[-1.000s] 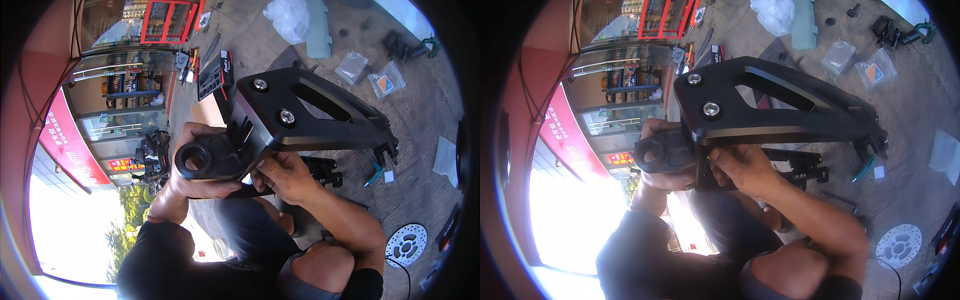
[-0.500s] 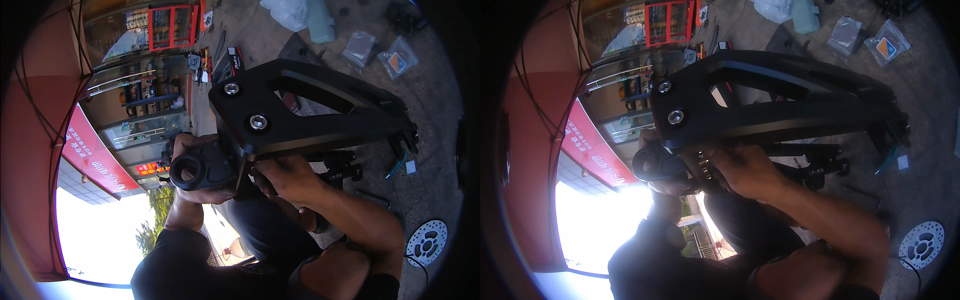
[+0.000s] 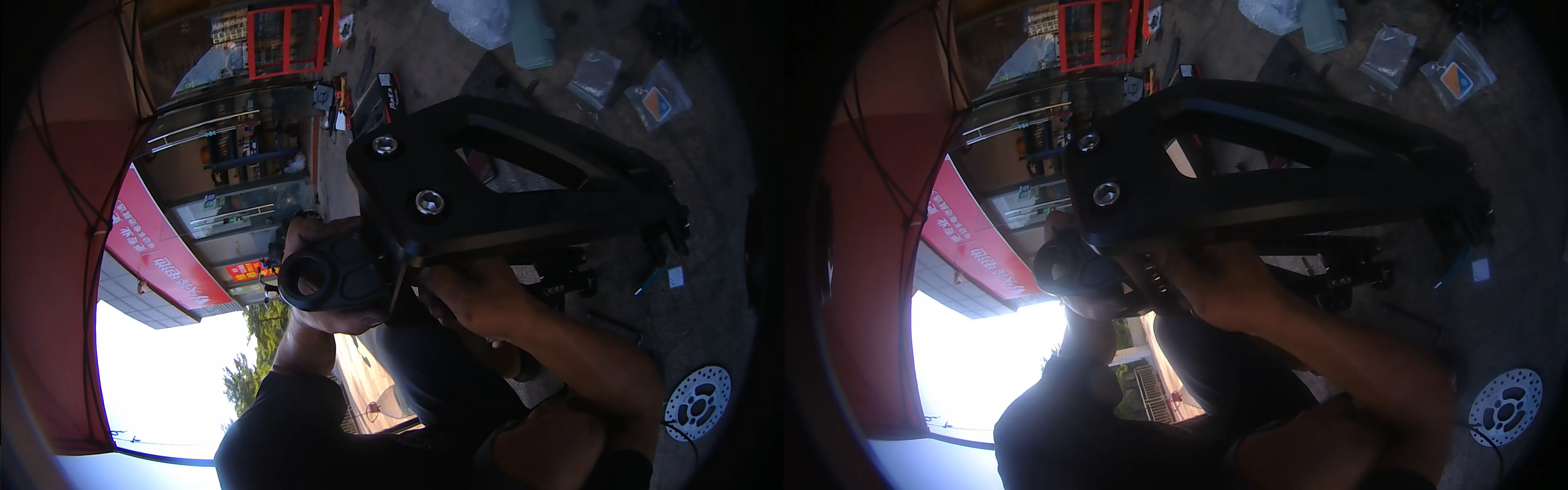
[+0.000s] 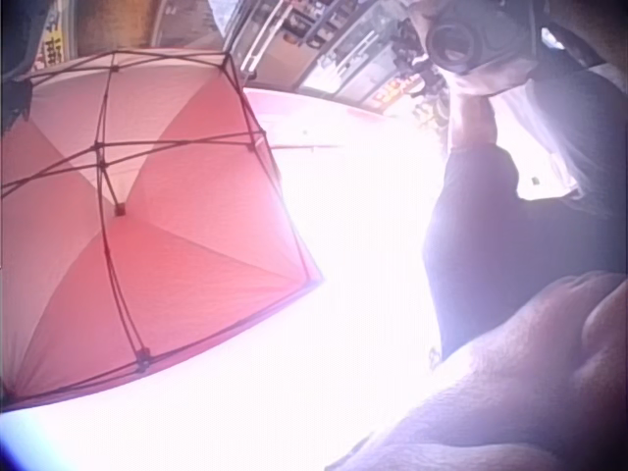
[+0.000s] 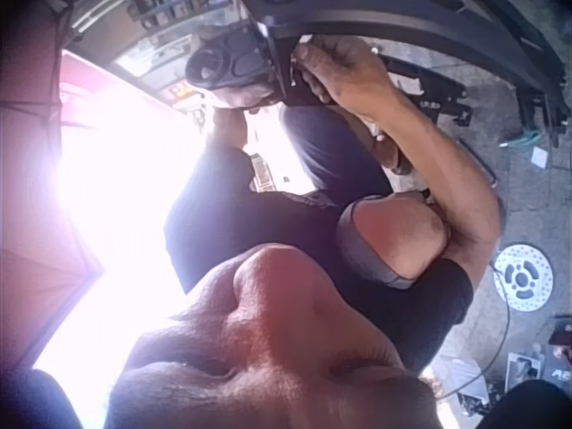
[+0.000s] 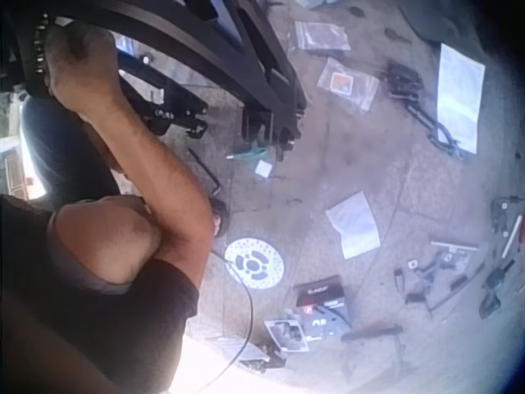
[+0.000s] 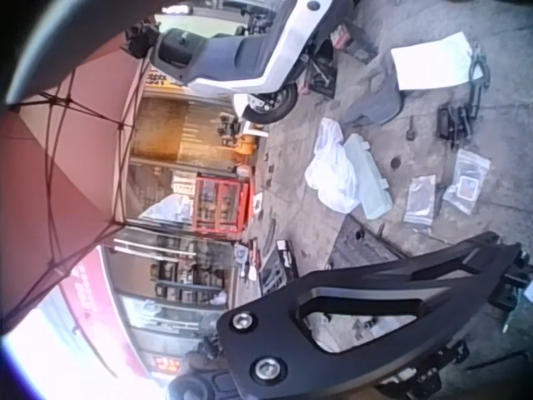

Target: The person assembles a black metal scooter frame component on the floor. They use a screwdriver to tighten bolts, align brackets, and secure parts together while sitting on the ground.

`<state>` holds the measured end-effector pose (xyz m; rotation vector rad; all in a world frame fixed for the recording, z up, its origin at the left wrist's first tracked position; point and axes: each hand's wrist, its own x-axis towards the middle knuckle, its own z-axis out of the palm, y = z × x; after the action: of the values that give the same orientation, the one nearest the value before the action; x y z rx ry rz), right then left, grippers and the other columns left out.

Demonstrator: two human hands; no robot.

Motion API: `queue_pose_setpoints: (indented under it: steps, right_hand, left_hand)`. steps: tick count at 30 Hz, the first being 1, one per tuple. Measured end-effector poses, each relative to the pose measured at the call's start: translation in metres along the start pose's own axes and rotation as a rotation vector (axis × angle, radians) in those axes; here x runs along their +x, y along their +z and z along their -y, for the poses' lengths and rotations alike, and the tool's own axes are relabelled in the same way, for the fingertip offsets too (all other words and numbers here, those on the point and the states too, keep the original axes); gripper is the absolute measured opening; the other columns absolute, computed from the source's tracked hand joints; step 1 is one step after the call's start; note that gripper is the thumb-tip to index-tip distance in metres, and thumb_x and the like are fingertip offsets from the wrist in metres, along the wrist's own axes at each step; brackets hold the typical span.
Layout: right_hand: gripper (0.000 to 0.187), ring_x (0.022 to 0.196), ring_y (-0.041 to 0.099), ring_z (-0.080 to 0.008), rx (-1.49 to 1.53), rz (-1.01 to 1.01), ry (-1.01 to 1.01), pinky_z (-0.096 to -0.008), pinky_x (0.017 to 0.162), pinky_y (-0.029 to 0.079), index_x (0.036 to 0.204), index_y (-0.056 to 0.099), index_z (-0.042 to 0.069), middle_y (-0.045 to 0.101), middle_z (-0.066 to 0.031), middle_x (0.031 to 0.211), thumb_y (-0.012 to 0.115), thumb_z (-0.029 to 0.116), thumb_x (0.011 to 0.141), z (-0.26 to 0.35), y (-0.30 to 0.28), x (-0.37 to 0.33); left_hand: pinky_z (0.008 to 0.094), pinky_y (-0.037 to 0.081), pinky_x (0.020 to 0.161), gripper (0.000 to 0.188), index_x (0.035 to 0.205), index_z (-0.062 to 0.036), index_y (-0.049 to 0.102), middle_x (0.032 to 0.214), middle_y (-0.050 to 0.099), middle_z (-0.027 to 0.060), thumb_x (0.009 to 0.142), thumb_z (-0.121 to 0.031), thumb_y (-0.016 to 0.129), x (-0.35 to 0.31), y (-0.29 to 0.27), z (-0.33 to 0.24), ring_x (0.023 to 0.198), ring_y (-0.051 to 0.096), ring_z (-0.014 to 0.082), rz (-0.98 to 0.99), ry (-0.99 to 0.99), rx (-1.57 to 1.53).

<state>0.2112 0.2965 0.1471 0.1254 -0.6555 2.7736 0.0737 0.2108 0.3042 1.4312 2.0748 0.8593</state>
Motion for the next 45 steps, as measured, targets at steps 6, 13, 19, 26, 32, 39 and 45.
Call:
queue_pose_setpoints:
  steps: [6, 13, 19, 26, 32, 39, 45]
  right_hand:
    - [0.026, 0.057, 0.059, -0.0092, -0.054, 0.007, 0.119, -0.0244, 0.049, 0.046, 0.094, 0.060, 0.001, 0.058, -0.0039, 0.063, 0.048, 0.024, 0.099, -0.002, -0.001, 0.002]
    - [0.023, 0.062, 0.061, -0.0121, -0.103, 0.019, -0.057, -0.0260, 0.054, 0.048, 0.101, 0.061, 0.004, 0.060, -0.0060, 0.068, 0.047, 0.023, 0.099, 0.004, 0.000, 0.001]
    - [0.024, 0.065, 0.062, -0.0126, -0.179, 0.031, 0.045, -0.0268, 0.057, 0.049, 0.108, 0.061, 0.006, 0.061, -0.0073, 0.072, 0.046, 0.022, 0.098, 0.008, -0.002, 0.000]
    - [0.025, 0.069, 0.062, -0.0124, -0.115, 0.068, 0.083, -0.0276, 0.060, 0.050, 0.111, 0.060, 0.005, 0.061, -0.0076, 0.074, 0.048, 0.023, 0.098, 0.009, -0.005, 0.003]
    - [0.027, 0.070, 0.064, -0.0139, -0.098, 0.022, -0.006, -0.0288, 0.062, 0.052, 0.109, 0.060, 0.003, 0.063, -0.0092, 0.075, 0.048, 0.025, 0.099, 0.007, 0.000, 0.001]
    - [0.029, 0.078, 0.065, -0.0158, -0.100, 0.060, 0.122, -0.0302, 0.065, 0.053, 0.110, 0.059, 0.002, 0.064, -0.0114, 0.082, 0.048, 0.026, 0.098, -0.001, -0.005, 0.001]
    - [0.027, 0.068, 0.062, -0.0124, 0.118, 0.038, 0.016, -0.0269, 0.057, 0.050, 0.109, 0.060, 0.004, 0.062, -0.0069, 0.075, 0.047, 0.025, 0.099, -0.013, 0.000, 0.001]
  left_hand:
    - [0.0349, 0.052, 0.085, 0.098, 0.120, 0.0024, 0.037, 0.118, 0.058, 0.0204, 0.048, -0.027, 0.096, 0.003, -0.005, 0.003, 0.104, 0.062, 0.0256, 0.120, 0.177, 0.091]
    - [0.0348, 0.053, 0.085, 0.095, 0.121, 0.0027, 0.038, 0.121, 0.055, 0.0212, 0.051, -0.026, 0.094, 0.014, -0.009, 0.004, 0.104, 0.062, 0.0268, 0.235, 0.296, 0.057]
    - [0.0339, 0.052, 0.083, 0.092, 0.120, 0.0038, 0.039, 0.115, 0.056, 0.0193, 0.053, -0.029, 0.092, 0.021, -0.004, 0.005, 0.101, 0.062, 0.0257, 0.241, 0.369, 0.079]
    - [0.0337, 0.051, 0.083, 0.091, 0.118, 0.0045, 0.039, 0.114, 0.056, 0.0191, 0.054, -0.033, 0.091, 0.007, -0.006, -0.001, 0.100, 0.062, 0.0251, 0.141, 0.277, 0.200]
    - [0.0350, 0.051, 0.083, 0.091, 0.119, 0.0040, 0.038, 0.112, 0.057, 0.0195, 0.054, -0.032, 0.091, 0.011, -0.010, 0.005, 0.101, 0.062, 0.0264, 0.177, 0.354, 0.187]
    - [0.0375, 0.051, 0.087, 0.091, 0.120, 0.0030, 0.038, 0.113, 0.057, 0.0204, 0.054, -0.029, 0.091, 0.003, -0.010, 0.009, 0.104, 0.061, 0.0291, 0.127, 0.269, 0.067]
    - [0.0385, 0.050, 0.088, 0.093, 0.123, 0.0036, 0.038, 0.116, 0.055, 0.0210, 0.055, -0.030, 0.091, 0.000, -0.014, 0.009, 0.107, 0.060, 0.0302, 0.134, 0.258, 0.097]
